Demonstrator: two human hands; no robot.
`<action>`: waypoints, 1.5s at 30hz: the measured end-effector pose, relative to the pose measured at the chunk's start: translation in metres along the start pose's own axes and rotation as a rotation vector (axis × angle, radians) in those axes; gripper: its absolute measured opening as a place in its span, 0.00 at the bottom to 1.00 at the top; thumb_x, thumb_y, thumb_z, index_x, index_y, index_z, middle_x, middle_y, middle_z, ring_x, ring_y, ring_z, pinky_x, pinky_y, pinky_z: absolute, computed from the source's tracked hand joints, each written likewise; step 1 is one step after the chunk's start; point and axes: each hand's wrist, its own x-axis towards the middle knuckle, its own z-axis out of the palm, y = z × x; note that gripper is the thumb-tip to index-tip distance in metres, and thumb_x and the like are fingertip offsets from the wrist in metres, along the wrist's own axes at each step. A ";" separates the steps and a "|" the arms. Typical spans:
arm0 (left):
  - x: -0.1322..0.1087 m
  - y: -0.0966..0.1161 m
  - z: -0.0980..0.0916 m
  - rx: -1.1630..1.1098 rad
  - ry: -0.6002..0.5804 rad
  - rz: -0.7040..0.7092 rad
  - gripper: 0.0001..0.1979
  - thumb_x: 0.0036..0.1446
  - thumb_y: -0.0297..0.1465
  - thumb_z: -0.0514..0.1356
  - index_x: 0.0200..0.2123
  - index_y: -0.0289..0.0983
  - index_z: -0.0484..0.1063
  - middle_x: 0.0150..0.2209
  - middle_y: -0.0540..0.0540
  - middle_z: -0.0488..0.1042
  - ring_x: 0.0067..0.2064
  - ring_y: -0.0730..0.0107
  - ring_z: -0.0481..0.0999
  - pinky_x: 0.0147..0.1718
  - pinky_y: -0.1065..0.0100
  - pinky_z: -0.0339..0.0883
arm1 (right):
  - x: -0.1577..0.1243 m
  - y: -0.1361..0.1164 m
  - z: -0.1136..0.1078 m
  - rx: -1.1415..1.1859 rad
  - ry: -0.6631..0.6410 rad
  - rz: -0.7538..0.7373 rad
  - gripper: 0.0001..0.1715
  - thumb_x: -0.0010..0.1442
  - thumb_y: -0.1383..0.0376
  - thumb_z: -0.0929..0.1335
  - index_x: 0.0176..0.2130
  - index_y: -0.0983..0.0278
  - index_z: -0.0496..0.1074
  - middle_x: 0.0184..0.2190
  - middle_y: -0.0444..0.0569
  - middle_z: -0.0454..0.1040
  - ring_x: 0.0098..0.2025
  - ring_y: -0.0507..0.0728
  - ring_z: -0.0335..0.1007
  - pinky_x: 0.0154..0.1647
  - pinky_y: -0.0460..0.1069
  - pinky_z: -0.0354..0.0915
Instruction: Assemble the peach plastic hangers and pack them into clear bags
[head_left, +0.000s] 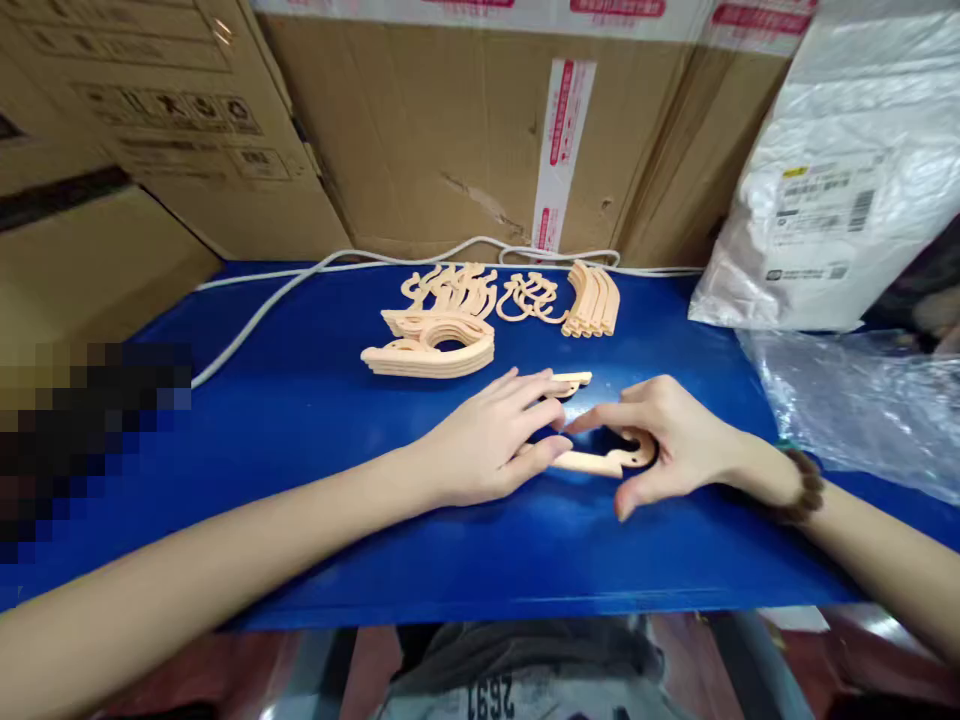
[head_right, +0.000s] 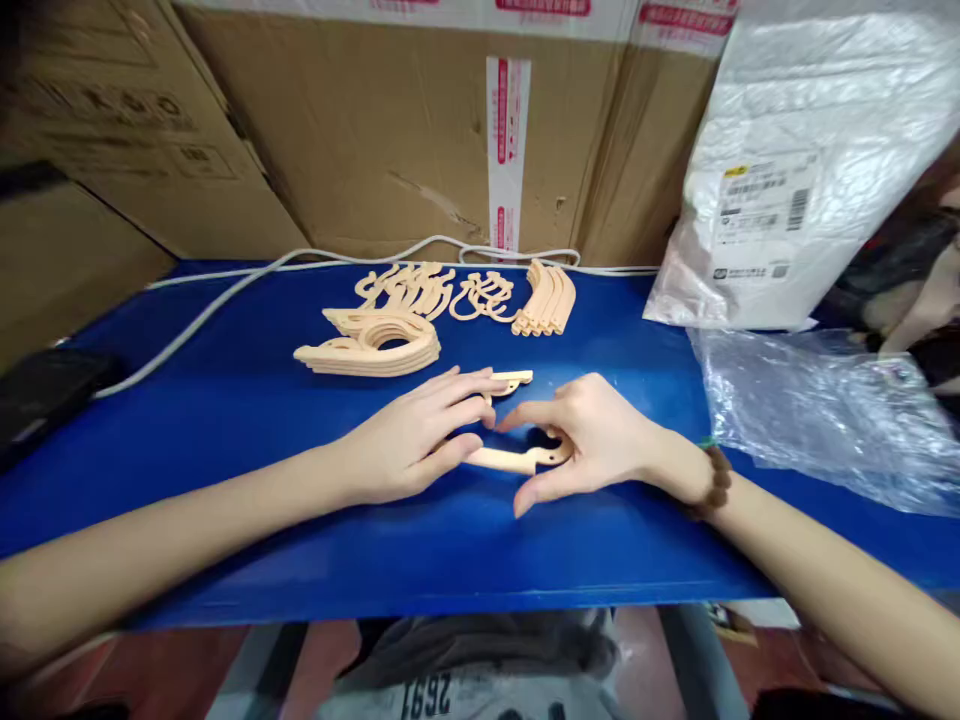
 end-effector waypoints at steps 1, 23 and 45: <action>0.001 0.000 0.000 -0.008 0.011 -0.015 0.14 0.67 0.33 0.49 0.48 0.36 0.72 0.63 0.40 0.66 0.68 0.53 0.58 0.66 0.46 0.52 | 0.000 -0.001 0.001 0.020 -0.004 -0.004 0.46 0.50 0.30 0.63 0.44 0.64 0.78 0.14 0.37 0.61 0.17 0.50 0.57 0.23 0.46 0.48; 0.002 -0.010 0.003 0.084 0.242 -0.090 0.10 0.66 0.33 0.57 0.49 0.38 0.71 0.54 0.45 0.75 0.59 0.62 0.72 0.56 0.61 0.69 | 0.008 -0.011 -0.005 -0.379 0.175 -0.052 0.20 0.67 0.52 0.63 0.38 0.65 0.73 0.36 0.52 0.73 0.35 0.56 0.64 0.38 0.50 0.58; 0.004 -0.009 0.003 0.228 0.221 -0.125 0.10 0.69 0.33 0.54 0.48 0.37 0.71 0.54 0.46 0.75 0.57 0.65 0.72 0.54 0.62 0.69 | 0.007 -0.031 0.000 -0.123 -0.133 -0.018 0.14 0.65 0.55 0.66 0.41 0.64 0.70 0.37 0.50 0.72 0.39 0.57 0.67 0.40 0.50 0.61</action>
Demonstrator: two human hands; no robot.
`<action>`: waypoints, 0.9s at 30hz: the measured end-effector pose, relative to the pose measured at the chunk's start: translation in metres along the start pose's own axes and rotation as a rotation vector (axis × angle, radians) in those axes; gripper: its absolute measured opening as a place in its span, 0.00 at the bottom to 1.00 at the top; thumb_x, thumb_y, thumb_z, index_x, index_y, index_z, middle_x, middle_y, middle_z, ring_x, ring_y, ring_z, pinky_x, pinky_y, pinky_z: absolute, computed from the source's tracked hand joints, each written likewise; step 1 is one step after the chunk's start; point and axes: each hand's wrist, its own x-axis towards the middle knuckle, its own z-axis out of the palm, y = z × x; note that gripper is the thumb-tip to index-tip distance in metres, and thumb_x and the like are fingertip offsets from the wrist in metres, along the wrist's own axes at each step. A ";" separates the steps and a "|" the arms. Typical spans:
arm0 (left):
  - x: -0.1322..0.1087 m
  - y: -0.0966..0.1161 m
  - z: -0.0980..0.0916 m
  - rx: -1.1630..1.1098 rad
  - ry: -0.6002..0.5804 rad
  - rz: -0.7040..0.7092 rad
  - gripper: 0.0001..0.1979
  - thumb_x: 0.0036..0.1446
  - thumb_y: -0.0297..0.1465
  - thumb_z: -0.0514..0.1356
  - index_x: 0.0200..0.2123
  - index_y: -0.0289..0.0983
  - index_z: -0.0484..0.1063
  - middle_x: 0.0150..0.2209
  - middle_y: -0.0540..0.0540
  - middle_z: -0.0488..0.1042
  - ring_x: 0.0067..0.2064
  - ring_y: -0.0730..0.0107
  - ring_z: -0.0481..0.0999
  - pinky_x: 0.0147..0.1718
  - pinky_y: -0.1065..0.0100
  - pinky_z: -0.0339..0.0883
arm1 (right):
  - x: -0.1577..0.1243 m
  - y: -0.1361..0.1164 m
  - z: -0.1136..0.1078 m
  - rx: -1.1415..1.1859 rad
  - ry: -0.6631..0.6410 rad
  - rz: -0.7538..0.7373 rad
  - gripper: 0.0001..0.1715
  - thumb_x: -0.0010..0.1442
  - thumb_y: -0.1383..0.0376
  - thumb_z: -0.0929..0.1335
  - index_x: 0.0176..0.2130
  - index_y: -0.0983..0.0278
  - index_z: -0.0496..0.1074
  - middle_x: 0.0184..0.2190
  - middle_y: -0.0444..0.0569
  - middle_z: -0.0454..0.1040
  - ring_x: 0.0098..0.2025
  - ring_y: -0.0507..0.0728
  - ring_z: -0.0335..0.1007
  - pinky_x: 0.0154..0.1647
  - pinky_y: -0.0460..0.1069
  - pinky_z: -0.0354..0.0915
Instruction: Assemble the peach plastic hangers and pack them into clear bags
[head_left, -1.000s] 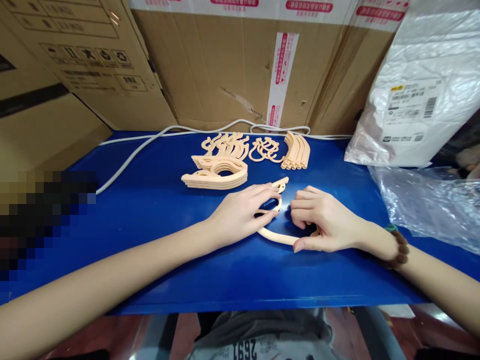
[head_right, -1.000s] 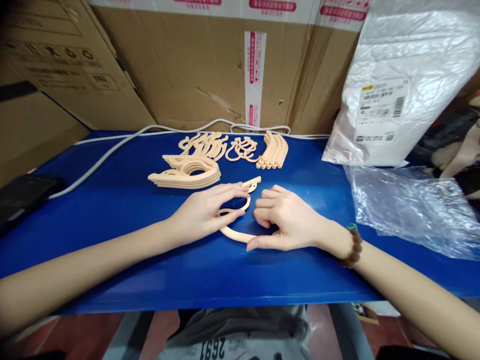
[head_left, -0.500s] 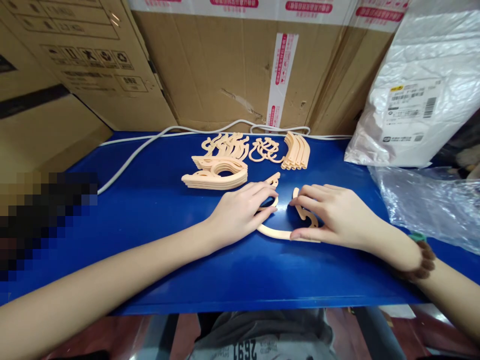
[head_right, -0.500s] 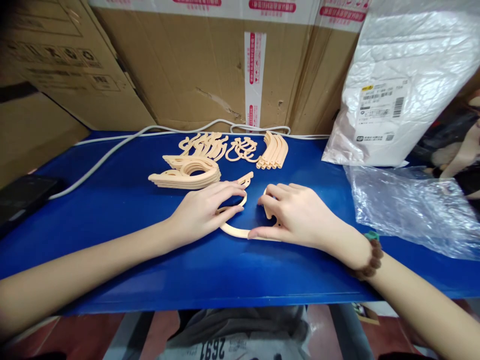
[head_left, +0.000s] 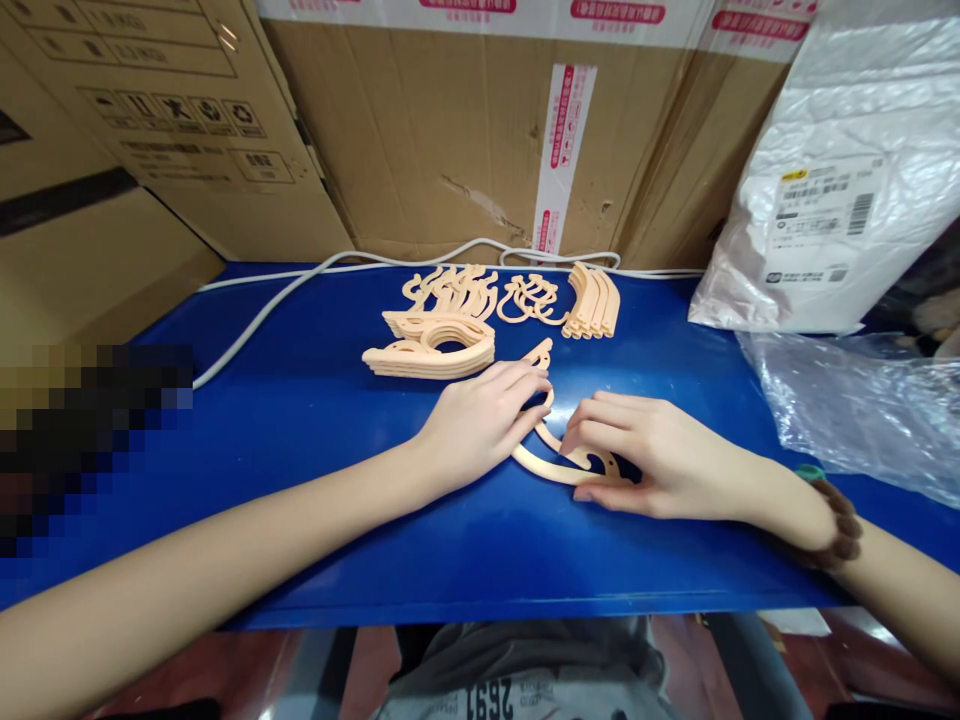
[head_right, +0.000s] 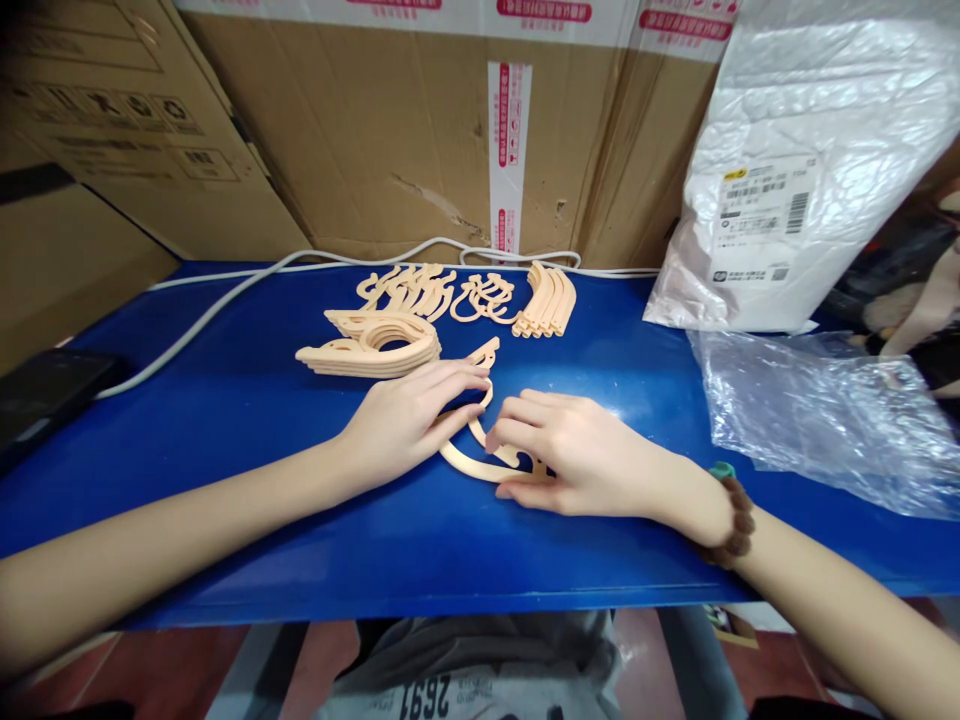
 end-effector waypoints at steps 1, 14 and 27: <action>0.000 0.000 0.000 -0.002 -0.001 0.003 0.11 0.69 0.32 0.53 0.48 0.37 0.71 0.54 0.46 0.75 0.58 0.65 0.72 0.55 0.62 0.69 | 0.000 0.000 0.000 0.009 0.001 -0.003 0.13 0.65 0.57 0.67 0.41 0.64 0.70 0.37 0.50 0.72 0.39 0.57 0.67 0.40 0.50 0.62; 0.000 -0.003 -0.002 -0.083 -0.035 -0.004 0.23 0.62 0.17 0.47 0.55 0.38 0.69 0.60 0.46 0.71 0.63 0.65 0.67 0.59 0.59 0.67 | 0.001 0.013 0.000 -0.050 0.073 0.003 0.14 0.60 0.73 0.63 0.45 0.63 0.71 0.39 0.52 0.72 0.43 0.60 0.64 0.46 0.55 0.62; 0.001 -0.007 0.001 -0.085 -0.052 -0.015 0.21 0.65 0.18 0.48 0.56 0.37 0.67 0.62 0.45 0.68 0.67 0.61 0.61 0.63 0.53 0.61 | -0.002 0.028 0.004 -0.150 0.132 0.024 0.18 0.63 0.75 0.60 0.49 0.63 0.69 0.44 0.53 0.72 0.44 0.60 0.64 0.46 0.55 0.61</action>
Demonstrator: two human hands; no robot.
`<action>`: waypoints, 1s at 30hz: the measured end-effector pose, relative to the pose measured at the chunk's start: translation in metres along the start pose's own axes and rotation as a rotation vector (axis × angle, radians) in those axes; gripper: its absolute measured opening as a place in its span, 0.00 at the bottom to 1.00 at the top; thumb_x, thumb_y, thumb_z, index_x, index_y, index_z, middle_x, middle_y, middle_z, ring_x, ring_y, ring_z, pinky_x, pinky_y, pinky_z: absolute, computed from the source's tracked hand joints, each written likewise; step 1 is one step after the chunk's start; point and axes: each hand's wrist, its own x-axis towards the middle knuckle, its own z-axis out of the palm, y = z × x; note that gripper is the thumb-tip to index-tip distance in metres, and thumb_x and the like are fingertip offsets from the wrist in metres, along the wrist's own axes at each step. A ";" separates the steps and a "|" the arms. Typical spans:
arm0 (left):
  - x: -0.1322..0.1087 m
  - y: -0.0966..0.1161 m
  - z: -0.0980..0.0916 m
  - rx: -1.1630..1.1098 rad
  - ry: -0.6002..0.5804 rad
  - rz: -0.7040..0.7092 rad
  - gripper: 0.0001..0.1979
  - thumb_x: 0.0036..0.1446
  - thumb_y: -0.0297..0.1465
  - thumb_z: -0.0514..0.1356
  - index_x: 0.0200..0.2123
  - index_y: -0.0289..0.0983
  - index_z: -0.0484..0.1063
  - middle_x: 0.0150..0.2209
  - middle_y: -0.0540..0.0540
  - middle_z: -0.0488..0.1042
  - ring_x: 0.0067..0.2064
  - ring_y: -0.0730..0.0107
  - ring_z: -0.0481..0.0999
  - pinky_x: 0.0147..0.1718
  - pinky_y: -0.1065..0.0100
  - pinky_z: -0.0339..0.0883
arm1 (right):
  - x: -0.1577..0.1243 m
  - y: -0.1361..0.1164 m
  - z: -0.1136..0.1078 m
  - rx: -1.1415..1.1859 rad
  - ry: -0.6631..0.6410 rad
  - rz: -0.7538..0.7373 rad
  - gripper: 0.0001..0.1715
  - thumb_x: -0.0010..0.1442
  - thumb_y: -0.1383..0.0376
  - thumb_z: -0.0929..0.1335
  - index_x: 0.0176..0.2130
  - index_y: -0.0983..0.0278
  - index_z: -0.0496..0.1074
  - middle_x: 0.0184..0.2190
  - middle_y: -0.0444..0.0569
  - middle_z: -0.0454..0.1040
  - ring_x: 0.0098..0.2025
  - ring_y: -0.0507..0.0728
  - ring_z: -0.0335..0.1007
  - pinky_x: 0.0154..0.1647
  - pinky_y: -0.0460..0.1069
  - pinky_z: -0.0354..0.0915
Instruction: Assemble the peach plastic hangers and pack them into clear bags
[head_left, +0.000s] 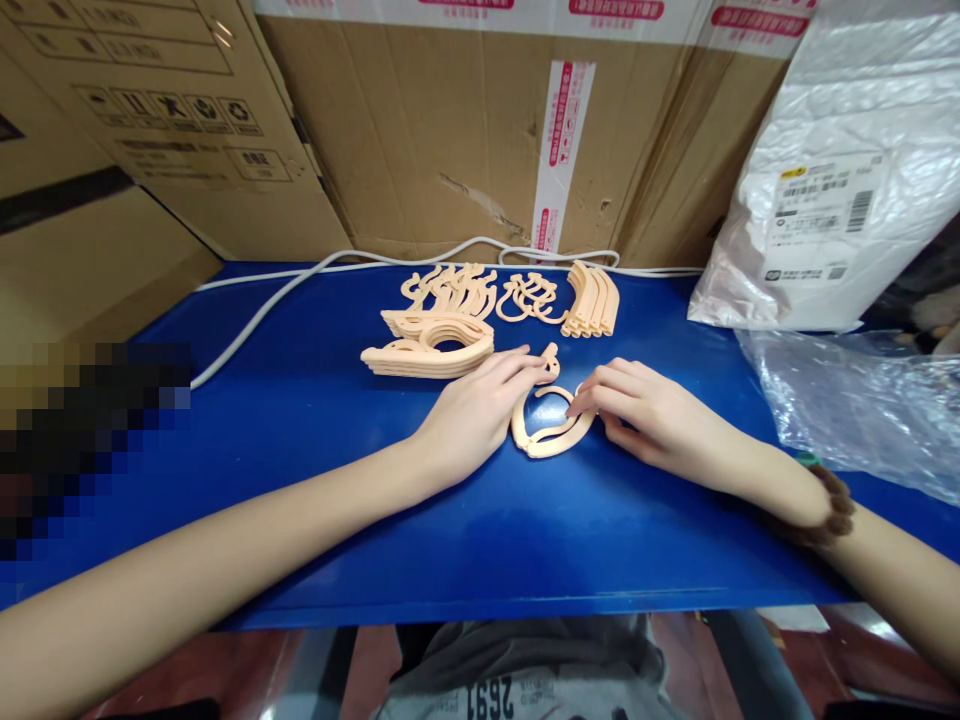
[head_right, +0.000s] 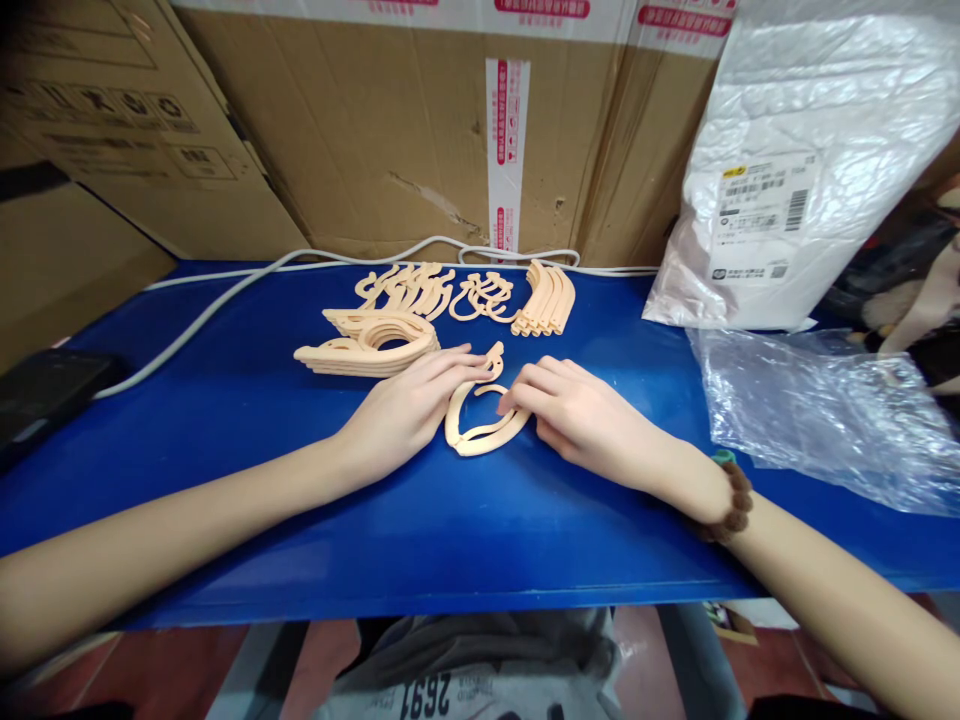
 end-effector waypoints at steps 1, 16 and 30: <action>0.000 0.000 0.000 0.004 -0.002 -0.002 0.21 0.65 0.19 0.48 0.57 0.37 0.67 0.62 0.45 0.68 0.67 0.60 0.61 0.63 0.52 0.61 | 0.000 0.000 0.000 -0.018 0.017 0.008 0.16 0.64 0.74 0.60 0.49 0.63 0.69 0.44 0.54 0.72 0.44 0.59 0.65 0.45 0.54 0.62; 0.000 -0.002 0.002 0.009 0.006 0.020 0.18 0.67 0.23 0.48 0.57 0.37 0.65 0.61 0.42 0.67 0.64 0.59 0.63 0.62 0.53 0.62 | -0.001 -0.001 -0.002 -0.140 0.089 0.201 0.16 0.66 0.66 0.61 0.53 0.66 0.68 0.40 0.53 0.75 0.40 0.59 0.72 0.40 0.52 0.65; -0.001 0.005 0.002 -0.039 -0.041 0.089 0.27 0.58 0.36 0.60 0.59 0.34 0.61 0.62 0.36 0.64 0.68 0.51 0.56 0.66 0.49 0.55 | 0.000 -0.003 -0.003 0.047 0.003 0.054 0.52 0.60 0.45 0.68 0.70 0.65 0.46 0.58 0.62 0.68 0.53 0.66 0.67 0.52 0.62 0.65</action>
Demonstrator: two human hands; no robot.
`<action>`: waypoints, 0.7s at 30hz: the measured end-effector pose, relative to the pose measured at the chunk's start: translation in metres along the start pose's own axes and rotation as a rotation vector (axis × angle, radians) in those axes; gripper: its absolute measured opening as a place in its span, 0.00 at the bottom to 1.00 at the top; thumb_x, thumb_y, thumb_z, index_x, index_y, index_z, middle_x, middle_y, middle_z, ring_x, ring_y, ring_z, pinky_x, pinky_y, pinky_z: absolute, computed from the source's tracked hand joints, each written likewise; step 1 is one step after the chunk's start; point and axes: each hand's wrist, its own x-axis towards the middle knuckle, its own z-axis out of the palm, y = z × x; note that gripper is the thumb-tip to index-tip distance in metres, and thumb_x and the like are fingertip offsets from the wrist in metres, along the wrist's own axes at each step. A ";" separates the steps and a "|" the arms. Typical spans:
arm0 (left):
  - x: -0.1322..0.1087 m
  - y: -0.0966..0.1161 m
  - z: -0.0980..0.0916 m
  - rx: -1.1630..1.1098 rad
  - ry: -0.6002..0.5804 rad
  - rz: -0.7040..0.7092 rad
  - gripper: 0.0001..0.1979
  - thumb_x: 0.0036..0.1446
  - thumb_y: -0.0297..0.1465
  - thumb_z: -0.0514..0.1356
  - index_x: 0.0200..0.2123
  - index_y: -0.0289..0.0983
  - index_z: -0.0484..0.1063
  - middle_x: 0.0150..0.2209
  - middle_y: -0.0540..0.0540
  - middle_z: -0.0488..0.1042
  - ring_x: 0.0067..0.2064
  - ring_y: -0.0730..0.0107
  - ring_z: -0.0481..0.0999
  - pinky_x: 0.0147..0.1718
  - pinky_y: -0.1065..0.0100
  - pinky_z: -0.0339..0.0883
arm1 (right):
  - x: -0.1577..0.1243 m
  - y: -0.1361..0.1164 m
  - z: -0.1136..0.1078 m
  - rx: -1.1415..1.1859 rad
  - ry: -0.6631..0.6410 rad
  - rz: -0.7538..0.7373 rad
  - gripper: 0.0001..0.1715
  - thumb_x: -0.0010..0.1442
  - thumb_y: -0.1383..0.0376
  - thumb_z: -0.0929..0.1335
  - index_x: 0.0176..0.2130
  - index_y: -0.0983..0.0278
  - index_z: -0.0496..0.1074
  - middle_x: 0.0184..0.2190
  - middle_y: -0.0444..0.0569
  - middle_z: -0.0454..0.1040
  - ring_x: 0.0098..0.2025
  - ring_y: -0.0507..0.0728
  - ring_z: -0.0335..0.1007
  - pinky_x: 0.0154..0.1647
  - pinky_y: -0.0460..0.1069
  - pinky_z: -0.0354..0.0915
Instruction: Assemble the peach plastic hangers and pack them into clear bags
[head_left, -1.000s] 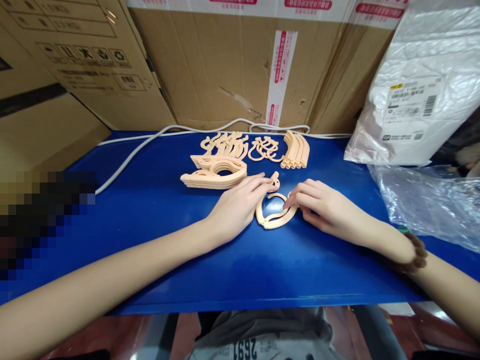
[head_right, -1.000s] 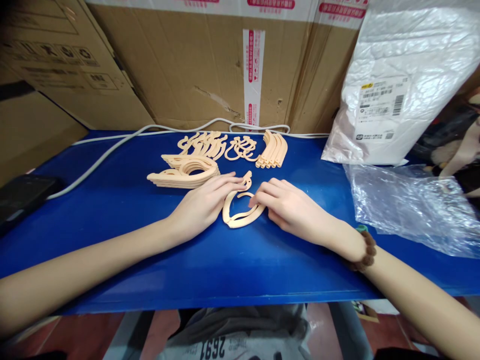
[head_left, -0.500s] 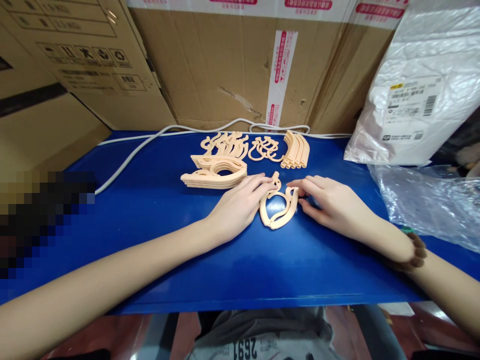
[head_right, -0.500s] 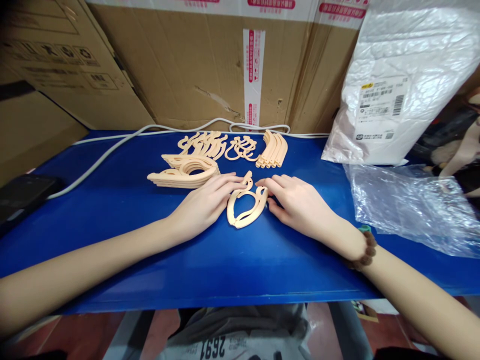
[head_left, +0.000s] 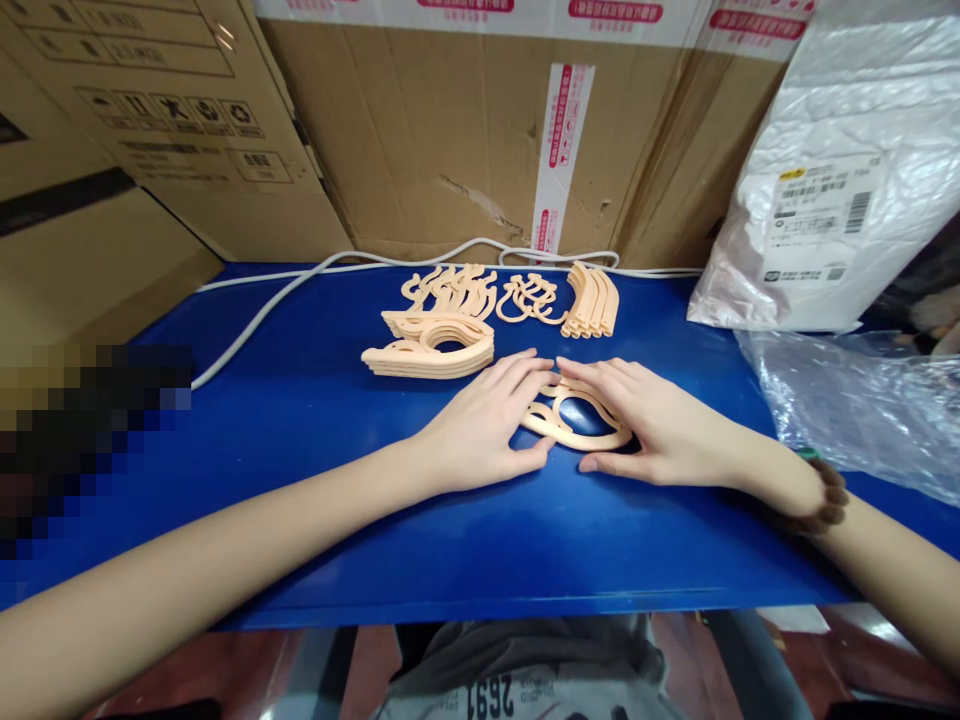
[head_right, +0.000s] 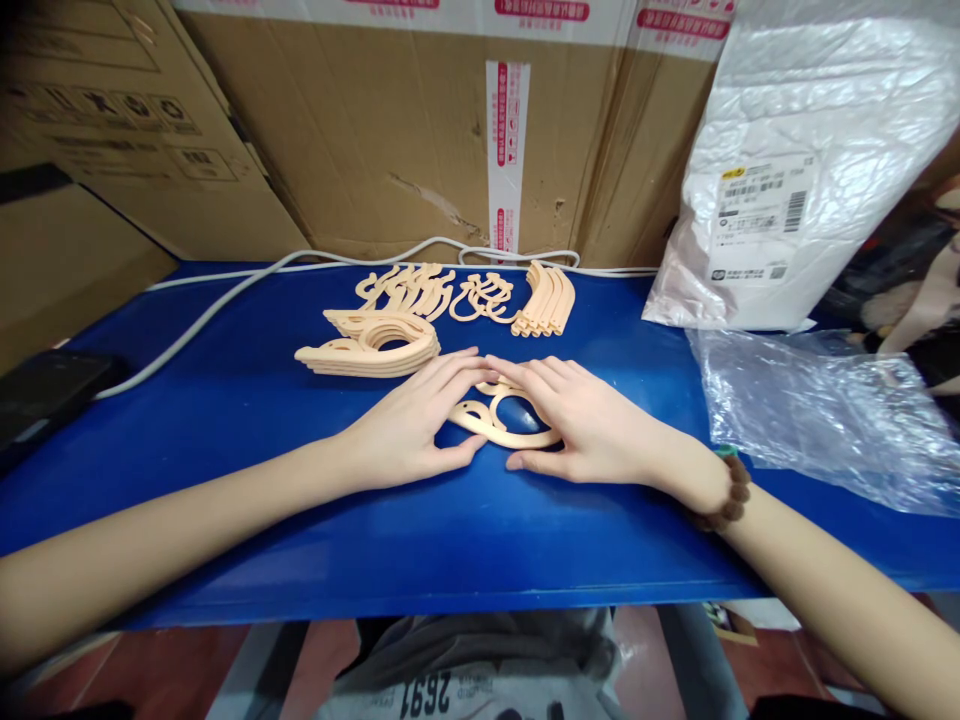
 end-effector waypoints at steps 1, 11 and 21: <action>0.000 0.000 0.000 -0.006 -0.006 -0.003 0.28 0.58 0.36 0.60 0.59 0.33 0.60 0.62 0.35 0.65 0.67 0.51 0.58 0.65 0.50 0.56 | 0.000 0.000 0.001 0.036 -0.025 -0.013 0.50 0.62 0.48 0.68 0.71 0.63 0.45 0.61 0.61 0.66 0.56 0.66 0.66 0.54 0.62 0.64; 0.002 0.002 -0.003 0.079 0.014 -0.034 0.30 0.58 0.41 0.62 0.58 0.31 0.60 0.55 0.36 0.71 0.54 0.51 0.71 0.54 0.52 0.65 | 0.001 0.007 0.000 -0.034 0.070 0.144 0.45 0.60 0.42 0.67 0.65 0.64 0.59 0.59 0.60 0.67 0.56 0.67 0.64 0.54 0.62 0.62; -0.002 0.009 -0.008 0.222 0.230 0.125 0.29 0.62 0.37 0.59 0.61 0.29 0.56 0.62 0.32 0.66 0.62 0.51 0.65 0.61 0.52 0.57 | 0.000 0.006 -0.009 0.817 0.038 0.490 0.23 0.65 0.49 0.65 0.29 0.64 0.66 0.22 0.39 0.56 0.24 0.48 0.49 0.23 0.47 0.47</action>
